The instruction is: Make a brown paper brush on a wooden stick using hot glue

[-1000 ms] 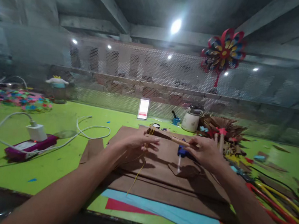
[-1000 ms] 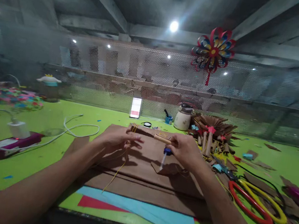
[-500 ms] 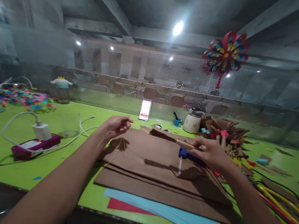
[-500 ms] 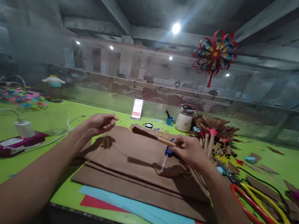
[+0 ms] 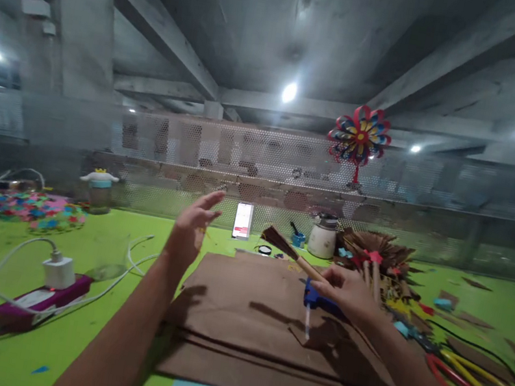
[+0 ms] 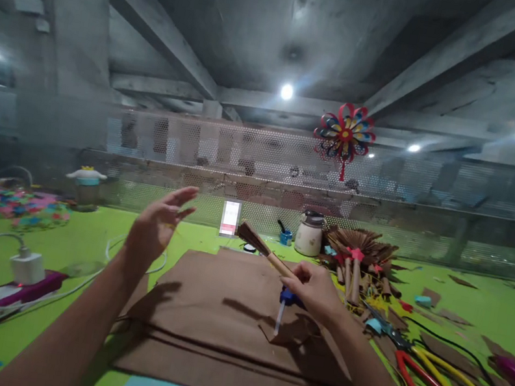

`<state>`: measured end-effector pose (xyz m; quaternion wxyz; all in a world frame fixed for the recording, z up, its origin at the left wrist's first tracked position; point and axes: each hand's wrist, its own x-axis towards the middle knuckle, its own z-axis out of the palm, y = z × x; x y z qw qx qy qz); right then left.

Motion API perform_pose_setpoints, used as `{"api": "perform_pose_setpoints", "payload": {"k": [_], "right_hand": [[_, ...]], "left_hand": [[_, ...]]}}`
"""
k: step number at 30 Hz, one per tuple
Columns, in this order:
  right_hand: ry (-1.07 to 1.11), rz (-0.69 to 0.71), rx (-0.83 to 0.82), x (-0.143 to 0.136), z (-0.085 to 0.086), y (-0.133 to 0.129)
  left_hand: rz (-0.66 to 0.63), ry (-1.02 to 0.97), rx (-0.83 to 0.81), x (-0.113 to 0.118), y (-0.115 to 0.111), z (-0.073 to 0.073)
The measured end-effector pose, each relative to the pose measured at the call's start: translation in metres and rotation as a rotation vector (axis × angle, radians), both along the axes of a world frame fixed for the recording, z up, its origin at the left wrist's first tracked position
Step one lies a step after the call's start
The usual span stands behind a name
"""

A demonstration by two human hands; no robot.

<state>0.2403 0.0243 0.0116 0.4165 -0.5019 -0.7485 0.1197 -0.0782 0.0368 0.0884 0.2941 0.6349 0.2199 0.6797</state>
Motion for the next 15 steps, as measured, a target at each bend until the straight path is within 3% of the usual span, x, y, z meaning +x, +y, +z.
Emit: {"api": "perform_pose_setpoints", "payload": {"k": [5,8,11,13,15], "right_hand": [[-0.147,0.017,0.072,-0.012,0.004,-0.014],[-0.177,0.016,0.09,-0.013,0.006,-0.017],[-0.167,0.018,0.084,-0.01,0.007,-0.018],[-0.137,0.025,0.058,-0.007,0.007,-0.017],[-0.106,0.044,0.015,-0.004,0.007,-0.015]], "left_hand": [[-0.092,0.206,-0.357,0.033,0.003,-0.024],[-0.211,0.372,-0.499,0.034,0.003,-0.034],[-0.331,0.409,-0.571,0.026,0.002,-0.036],[-0.32,0.455,-0.578,0.017,0.004,-0.034],[-0.191,0.526,-0.562,0.005,0.009,-0.032]]}}
